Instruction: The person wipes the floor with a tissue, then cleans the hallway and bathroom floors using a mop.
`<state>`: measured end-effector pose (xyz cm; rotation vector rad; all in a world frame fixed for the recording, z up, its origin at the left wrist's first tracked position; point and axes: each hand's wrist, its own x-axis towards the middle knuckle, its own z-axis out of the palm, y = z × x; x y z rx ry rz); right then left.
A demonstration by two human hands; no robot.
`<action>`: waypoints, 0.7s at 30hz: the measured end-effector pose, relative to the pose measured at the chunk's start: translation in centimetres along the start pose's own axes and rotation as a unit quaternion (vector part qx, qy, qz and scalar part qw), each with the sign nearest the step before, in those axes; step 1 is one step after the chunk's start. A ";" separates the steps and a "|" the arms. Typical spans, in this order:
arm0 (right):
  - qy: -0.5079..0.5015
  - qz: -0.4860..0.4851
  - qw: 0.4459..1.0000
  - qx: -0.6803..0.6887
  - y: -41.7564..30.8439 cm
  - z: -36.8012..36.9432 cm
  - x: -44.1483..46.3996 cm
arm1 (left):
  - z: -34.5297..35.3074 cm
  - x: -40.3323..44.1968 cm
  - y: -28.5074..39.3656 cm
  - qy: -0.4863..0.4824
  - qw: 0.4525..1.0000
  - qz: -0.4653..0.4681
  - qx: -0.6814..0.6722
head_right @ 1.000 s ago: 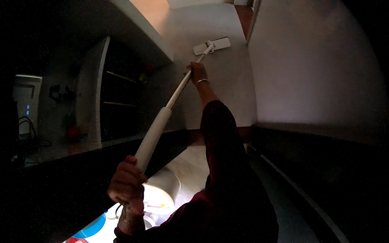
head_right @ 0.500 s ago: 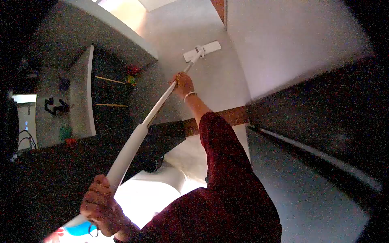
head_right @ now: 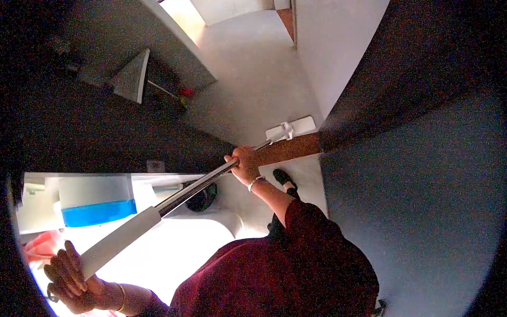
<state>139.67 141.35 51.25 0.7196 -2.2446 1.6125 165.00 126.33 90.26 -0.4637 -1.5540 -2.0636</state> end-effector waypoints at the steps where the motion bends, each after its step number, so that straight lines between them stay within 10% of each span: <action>1: 0.002 0.007 1.000 0.004 0.3 -2.0 4.5 | 2.9 5.8 -0.6 0.032 0.999 0.005 0.026; 10: 0.057 -0.065 0.996 0.003 7.6 -1.7 15.1 | 7.2 13.8 -12.5 -0.117 0.974 0.195 0.013; 21: -0.009 -0.036 0.999 0.000 25.8 2.3 33.5 | 4.7 22.3 -27.8 -0.075 0.955 -0.132 0.256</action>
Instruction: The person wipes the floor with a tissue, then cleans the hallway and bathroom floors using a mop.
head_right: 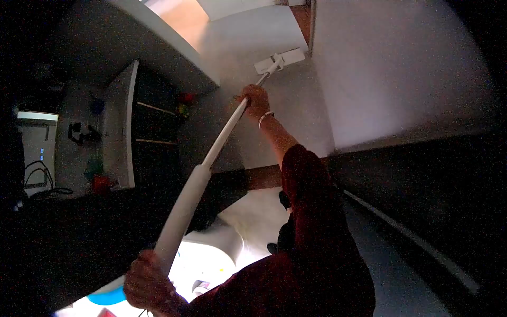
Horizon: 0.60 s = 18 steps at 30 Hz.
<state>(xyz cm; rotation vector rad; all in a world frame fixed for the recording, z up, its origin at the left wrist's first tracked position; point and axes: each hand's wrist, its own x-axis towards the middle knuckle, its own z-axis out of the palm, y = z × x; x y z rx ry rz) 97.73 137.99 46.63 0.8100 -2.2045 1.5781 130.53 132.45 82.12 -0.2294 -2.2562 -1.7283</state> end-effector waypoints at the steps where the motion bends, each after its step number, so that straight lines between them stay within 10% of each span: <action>1: -0.008 0.039 0.999 -0.020 1.4 0.3 -0.1 | -0.4 1.0 -0.8 -0.006 0.999 -0.028 0.014; 8: -0.023 0.301 0.873 0.383 17.5 4.7 -0.6 | 4.6 7.2 -12.7 -0.090 0.995 -0.039 0.034; 10: 0.036 0.463 0.622 0.630 16.1 2.9 -0.3 | 5.5 7.2 -12.2 -0.098 0.993 -0.038 0.050; 12: -0.003 0.244 0.927 0.284 15.4 2.7 -0.6 | 5.6 6.9 -12.1 -0.079 0.995 -0.026 0.053; 13: -0.021 0.106 0.991 0.075 15.2 2.6 -0.5 | 5.6 7.0 -12.1 -0.073 0.996 -0.017 0.053; 18: -0.017 0.076 0.997 -0.008 12.4 1.4 -0.2 | 4.4 6.7 -9.7 -0.023 0.998 -0.028 0.042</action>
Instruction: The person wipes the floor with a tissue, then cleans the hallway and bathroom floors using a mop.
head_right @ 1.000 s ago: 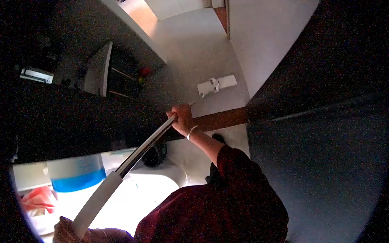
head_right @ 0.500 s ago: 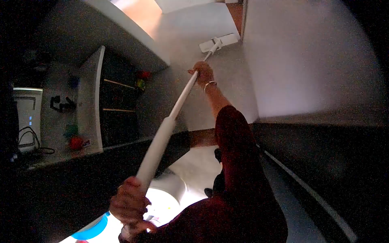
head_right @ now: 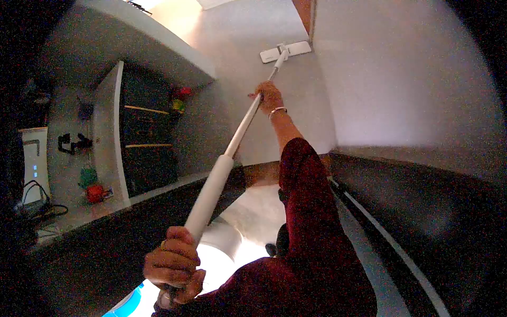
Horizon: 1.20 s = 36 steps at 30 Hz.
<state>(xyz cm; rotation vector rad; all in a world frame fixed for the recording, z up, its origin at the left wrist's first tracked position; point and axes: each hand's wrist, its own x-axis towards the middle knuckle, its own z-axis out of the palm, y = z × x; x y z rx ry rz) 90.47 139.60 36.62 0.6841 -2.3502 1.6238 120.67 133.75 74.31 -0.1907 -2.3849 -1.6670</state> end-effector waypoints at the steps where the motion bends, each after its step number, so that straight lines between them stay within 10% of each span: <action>1: 0.003 0.002 1.000 -0.001 -0.8 -0.2 -0.2 | -0.4 -0.4 0.5 0.001 1.000 -0.003 0.020; 11: 0.085 -0.026 0.996 -0.015 -10.6 1.3 -9.9 | -6.1 -11.9 4.8 0.030 0.997 0.066 -0.011; 13: 0.098 -0.035 0.994 -0.025 -13.5 1.5 -14.0 | -6.7 -16.9 5.9 0.168 0.980 0.048 -0.093; 19: 0.107 -0.074 0.991 -0.037 -21.9 1.2 -24.8 | -10.3 -27.3 13.5 0.020 0.984 0.084 -0.158; 20: 0.086 -0.058 0.994 -0.016 -24.0 0.7 -26.9 | -9.0 -29.1 15.4 0.137 0.964 0.092 -0.206; 21: 0.065 -0.048 0.997 0.006 -25.9 0.1 -28.4 | -11.8 -30.7 16.2 -0.030 0.971 0.103 -0.213; 24: 0.015 -0.048 0.999 0.010 -32.0 -2.1 -34.6 | -12.6 -37.2 21.6 0.102 0.979 0.103 -0.146; 25: 0.011 -0.060 0.998 0.003 -33.6 -2.7 -36.7 | -12.7 -36.8 22.9 -0.043 0.976 0.149 -0.156; 29: -0.083 -0.007 0.995 0.060 -39.2 -5.9 -41.7 | -10.9 -41.2 26.7 0.249 0.938 0.226 -0.087; 36: -0.141 -0.090 0.982 0.091 -45.0 -6.1 -38.6 | -16.0 -40.4 30.9 0.223 0.867 0.354 -0.270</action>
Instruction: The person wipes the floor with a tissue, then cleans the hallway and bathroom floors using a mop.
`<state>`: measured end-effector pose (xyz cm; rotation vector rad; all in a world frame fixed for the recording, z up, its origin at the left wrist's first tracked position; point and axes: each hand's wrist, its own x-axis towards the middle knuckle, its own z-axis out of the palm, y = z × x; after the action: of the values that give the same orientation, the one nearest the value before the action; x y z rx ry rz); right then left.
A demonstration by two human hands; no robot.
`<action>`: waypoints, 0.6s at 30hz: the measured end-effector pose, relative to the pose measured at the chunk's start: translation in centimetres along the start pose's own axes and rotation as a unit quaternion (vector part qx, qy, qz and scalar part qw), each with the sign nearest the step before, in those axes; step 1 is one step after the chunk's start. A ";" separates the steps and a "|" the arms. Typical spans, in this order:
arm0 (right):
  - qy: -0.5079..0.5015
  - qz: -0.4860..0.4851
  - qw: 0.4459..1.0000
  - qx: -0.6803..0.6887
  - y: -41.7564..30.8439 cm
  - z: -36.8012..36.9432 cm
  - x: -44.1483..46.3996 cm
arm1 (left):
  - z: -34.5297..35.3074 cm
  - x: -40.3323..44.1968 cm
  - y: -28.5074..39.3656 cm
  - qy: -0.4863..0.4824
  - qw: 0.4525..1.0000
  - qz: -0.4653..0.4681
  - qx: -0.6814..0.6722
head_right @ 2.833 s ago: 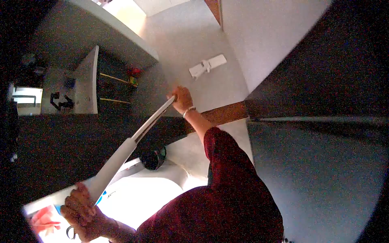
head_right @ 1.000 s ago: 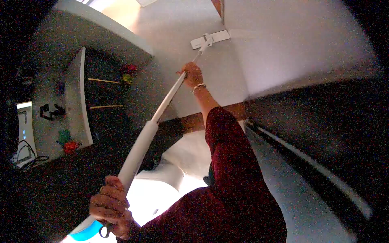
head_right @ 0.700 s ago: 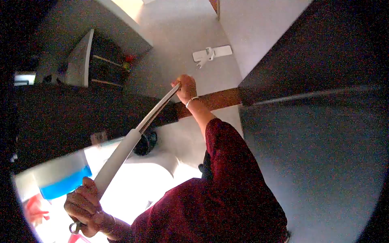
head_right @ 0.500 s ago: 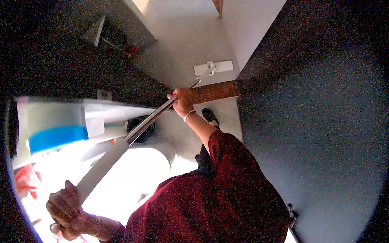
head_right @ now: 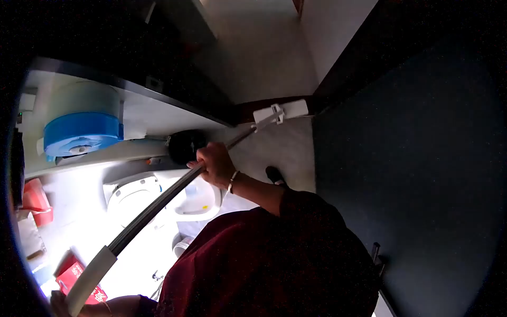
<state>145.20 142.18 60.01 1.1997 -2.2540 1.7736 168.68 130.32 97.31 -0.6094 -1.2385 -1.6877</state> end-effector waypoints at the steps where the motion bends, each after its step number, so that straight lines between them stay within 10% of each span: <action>1: 0.005 -0.017 1.000 -0.004 0.3 0.0 0.7 | 0.4 -0.1 0.0 0.001 1.000 -0.007 0.027; 4: 0.022 -0.013 1.000 -0.007 3.5 0.6 5.0 | 0.6 -0.2 -3.1 -0.002 0.998 -0.029 0.046; 5: 0.034 -0.027 0.999 -0.005 4.9 0.9 6.5 | 0.7 -0.7 -5.0 -0.006 0.963 0.025 0.270; 7: 0.029 -0.016 0.999 -0.017 8.3 1.7 9.0 | 0.3 -1.9 -8.2 -0.021 0.740 0.131 0.659; 12: -0.166 0.119 0.979 -0.005 21.2 4.5 13.2 | -3.3 -8.1 -11.9 -0.006 0.825 -0.186 0.534; 15: -0.152 0.218 0.934 0.240 25.2 6.2 12.4 | 1.7 -7.9 -20.7 -0.158 0.855 -0.213 0.446; 17: -0.196 0.253 0.900 0.296 23.2 3.9 12.0 | 0.9 -7.5 -18.4 -0.093 0.839 -0.290 0.451; 18: -0.223 0.170 0.957 -0.074 21.4 3.6 12.3 | 0.1 -7.3 -17.1 -0.051 0.865 -0.323 0.381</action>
<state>125.66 133.59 47.00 1.3615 -2.9452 1.4971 156.80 134.29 83.57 0.2449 -2.1834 -1.4673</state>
